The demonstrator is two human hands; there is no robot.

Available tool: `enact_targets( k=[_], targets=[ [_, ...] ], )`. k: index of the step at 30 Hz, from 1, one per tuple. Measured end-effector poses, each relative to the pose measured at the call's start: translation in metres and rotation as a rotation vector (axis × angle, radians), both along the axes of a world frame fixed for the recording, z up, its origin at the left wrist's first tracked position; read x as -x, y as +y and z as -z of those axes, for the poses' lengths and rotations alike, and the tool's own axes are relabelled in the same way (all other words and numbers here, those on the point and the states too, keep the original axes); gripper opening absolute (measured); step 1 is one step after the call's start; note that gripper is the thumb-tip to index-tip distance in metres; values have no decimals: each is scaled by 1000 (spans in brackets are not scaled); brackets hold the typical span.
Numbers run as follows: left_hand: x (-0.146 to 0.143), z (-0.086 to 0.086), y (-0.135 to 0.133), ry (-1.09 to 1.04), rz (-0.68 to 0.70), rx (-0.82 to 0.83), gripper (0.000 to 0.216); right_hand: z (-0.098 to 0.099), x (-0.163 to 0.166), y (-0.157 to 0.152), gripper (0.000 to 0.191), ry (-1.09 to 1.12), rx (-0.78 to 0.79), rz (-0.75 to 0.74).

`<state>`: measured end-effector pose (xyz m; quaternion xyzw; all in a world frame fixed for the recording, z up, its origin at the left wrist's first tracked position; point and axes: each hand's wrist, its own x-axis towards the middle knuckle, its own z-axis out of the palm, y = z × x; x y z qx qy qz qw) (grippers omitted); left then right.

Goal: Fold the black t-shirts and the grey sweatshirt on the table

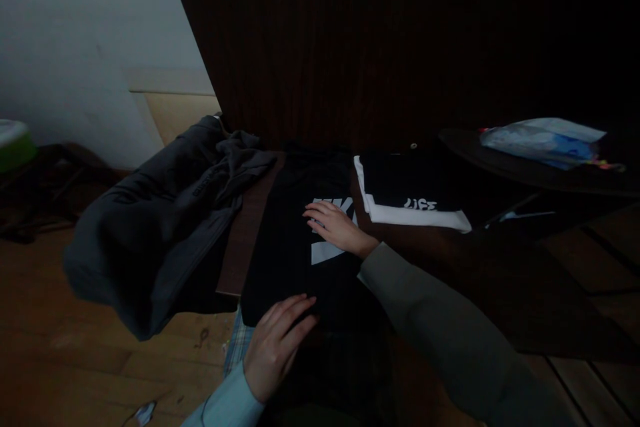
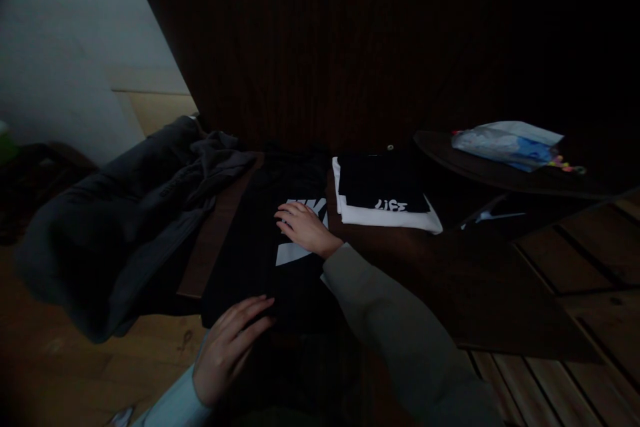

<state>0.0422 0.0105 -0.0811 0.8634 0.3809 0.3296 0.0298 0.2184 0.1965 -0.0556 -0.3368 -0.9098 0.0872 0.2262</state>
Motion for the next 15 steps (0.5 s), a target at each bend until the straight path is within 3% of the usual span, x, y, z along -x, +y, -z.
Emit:
enact_targets(
  k=[9, 15],
  targets=[
    [1, -1, -4, -59, 24, 32, 30, -1, 4, 4, 27, 2, -18, 13],
    [-1, -4, -9, -95, -143, 68, 30, 5, 2, 6, 27, 28, -4, 7]
  ],
)
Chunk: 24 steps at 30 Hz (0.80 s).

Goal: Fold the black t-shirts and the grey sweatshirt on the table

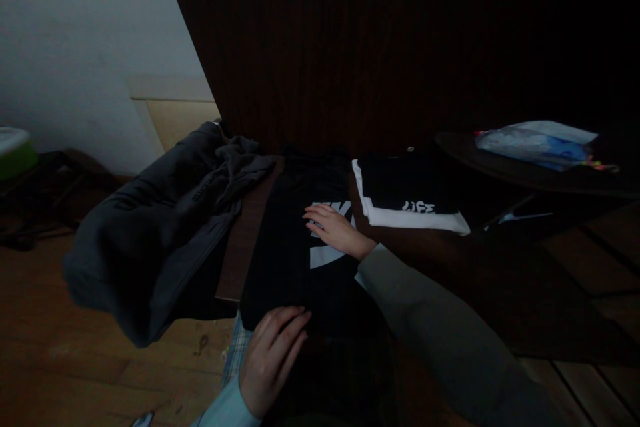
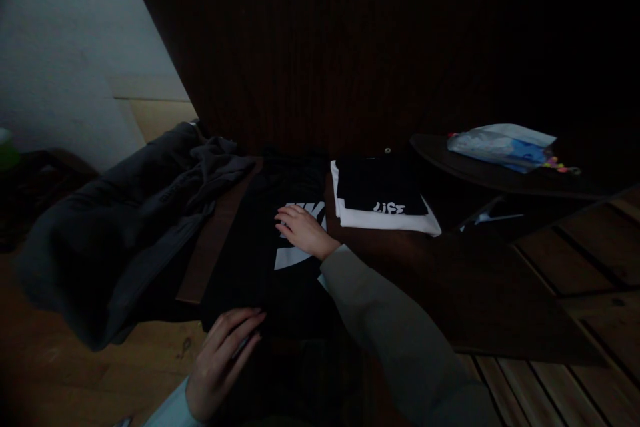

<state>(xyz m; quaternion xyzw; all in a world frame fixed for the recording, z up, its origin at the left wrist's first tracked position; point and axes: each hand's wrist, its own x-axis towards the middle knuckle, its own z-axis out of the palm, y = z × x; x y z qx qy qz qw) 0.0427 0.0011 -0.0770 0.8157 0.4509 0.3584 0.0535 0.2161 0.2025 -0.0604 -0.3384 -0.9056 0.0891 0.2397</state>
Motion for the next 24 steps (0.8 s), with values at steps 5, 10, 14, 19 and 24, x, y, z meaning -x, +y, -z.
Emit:
enact_targets(
  k=[5, 10, 14, 19, 24],
  targets=[
    [-3, -10, -3, -147, -89, 13, 28, 2, 0, 1, 27, 13, 17, 11],
    [-5, -24, -5, -160, 18, 72, 18, 1, -1, 1, 26, 9, 30, 9],
    [-4, -22, -4, -108, 110, 139, 15, 1, -1, 1, 26, 9, 38, -4],
    [-5, -14, -3, -54, 115, 150, 20, 3, 0, 0, 27, 8, 23, 23],
    [-6, -18, -3, -72, 85, 114, 22, 4, 0, -3, 30, -12, 15, 41]
  ],
)
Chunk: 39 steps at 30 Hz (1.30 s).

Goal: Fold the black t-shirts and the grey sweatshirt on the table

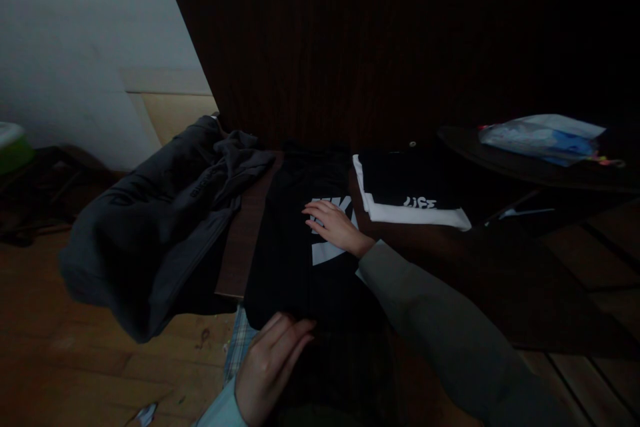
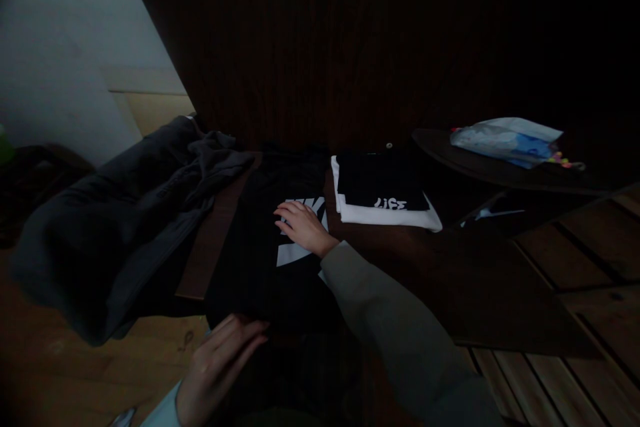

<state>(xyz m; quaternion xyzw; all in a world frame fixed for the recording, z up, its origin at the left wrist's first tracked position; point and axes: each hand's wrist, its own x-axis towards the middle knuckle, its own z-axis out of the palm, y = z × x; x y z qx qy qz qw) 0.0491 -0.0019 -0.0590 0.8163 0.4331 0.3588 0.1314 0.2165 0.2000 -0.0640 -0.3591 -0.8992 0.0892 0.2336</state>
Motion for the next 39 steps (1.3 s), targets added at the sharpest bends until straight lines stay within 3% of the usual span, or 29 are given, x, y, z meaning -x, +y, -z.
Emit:
enact_targets(
  k=[12, 19, 24, 34, 39],
  targets=[
    [1, -1, -3, 19, 7, -24, 19, -3, 2, -4, 37, -30, 17, 43],
    [-6, -2, 0, 184, -82, 41, 25, 2, 1, -1, 35, -24, 11, 40],
    [-12, -8, 3, 160, -157, -17, 18, 3, 1, 0, 35, 38, 37, 28],
    [-13, -10, 2, 82, -49, -76, 8, 2, -1, 4, 29, 247, 116, 26],
    [-10, -2, 5, 195, -87, -51, 22, 1, -3, 4, 28, 299, 144, 34]
  ],
)
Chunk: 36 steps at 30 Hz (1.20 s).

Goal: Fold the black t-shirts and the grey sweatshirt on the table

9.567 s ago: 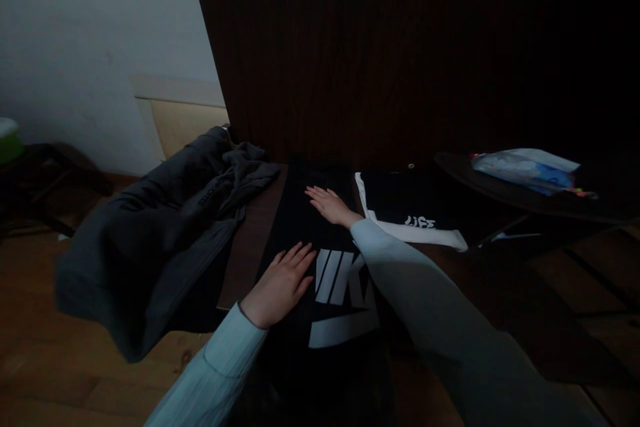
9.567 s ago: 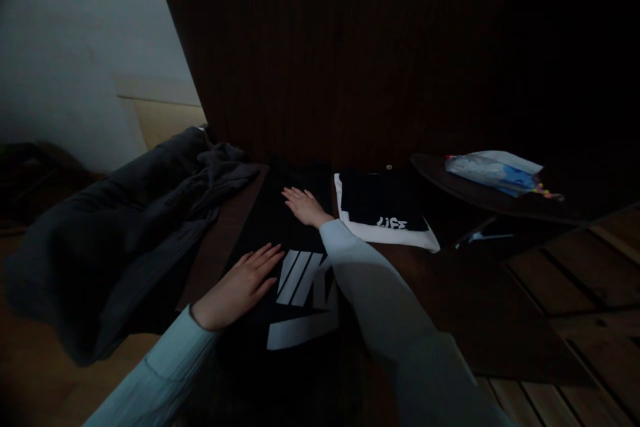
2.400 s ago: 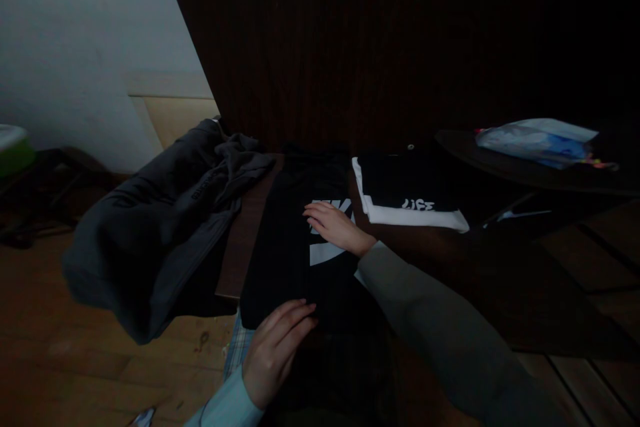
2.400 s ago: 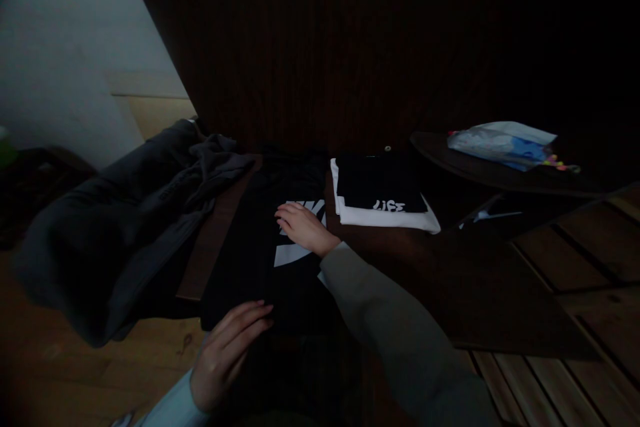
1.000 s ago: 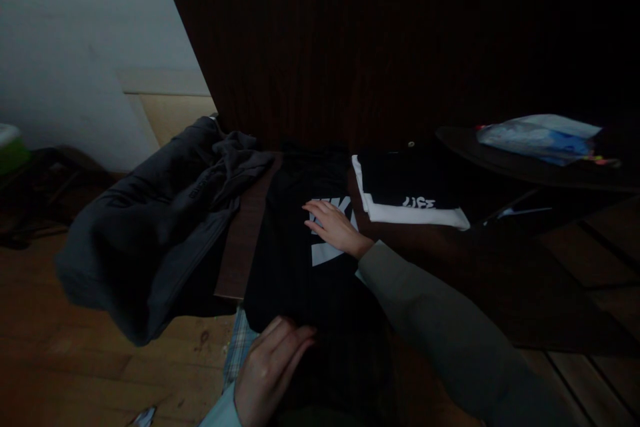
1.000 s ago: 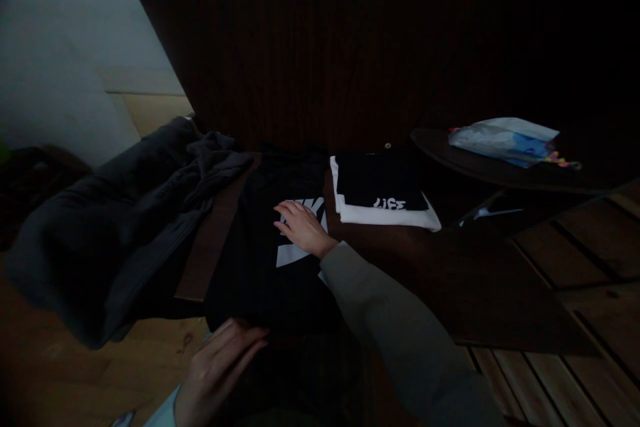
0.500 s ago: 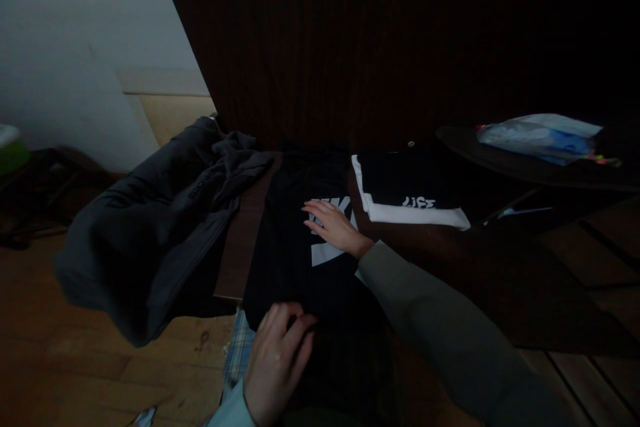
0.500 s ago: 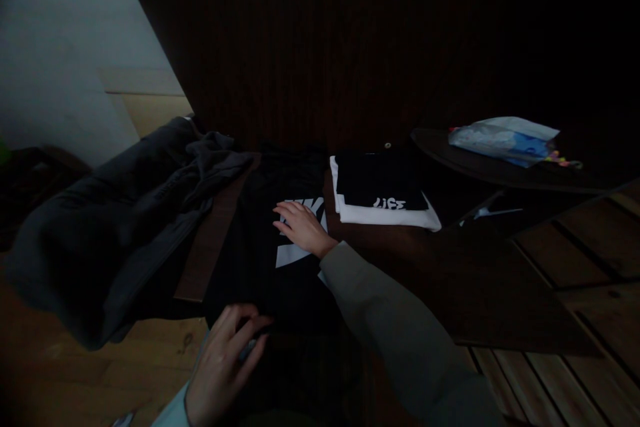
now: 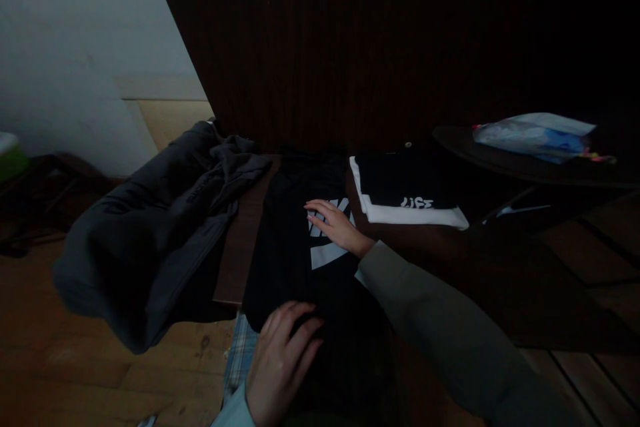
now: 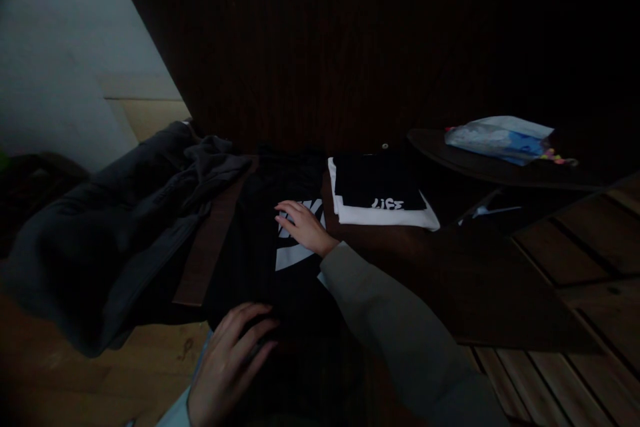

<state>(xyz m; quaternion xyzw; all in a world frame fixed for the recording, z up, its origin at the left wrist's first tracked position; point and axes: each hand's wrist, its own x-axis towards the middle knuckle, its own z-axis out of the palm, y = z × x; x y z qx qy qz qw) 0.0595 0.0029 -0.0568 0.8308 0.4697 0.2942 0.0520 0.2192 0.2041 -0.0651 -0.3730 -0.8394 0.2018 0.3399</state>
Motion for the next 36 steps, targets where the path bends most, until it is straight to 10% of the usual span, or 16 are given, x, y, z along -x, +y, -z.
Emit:
enact_targets(
  k=[36],
  targets=[
    [-10, -2, -2, -32, -146, 170, 16, 2, -4, 3, 25, -113, -74, -33]
  ],
)
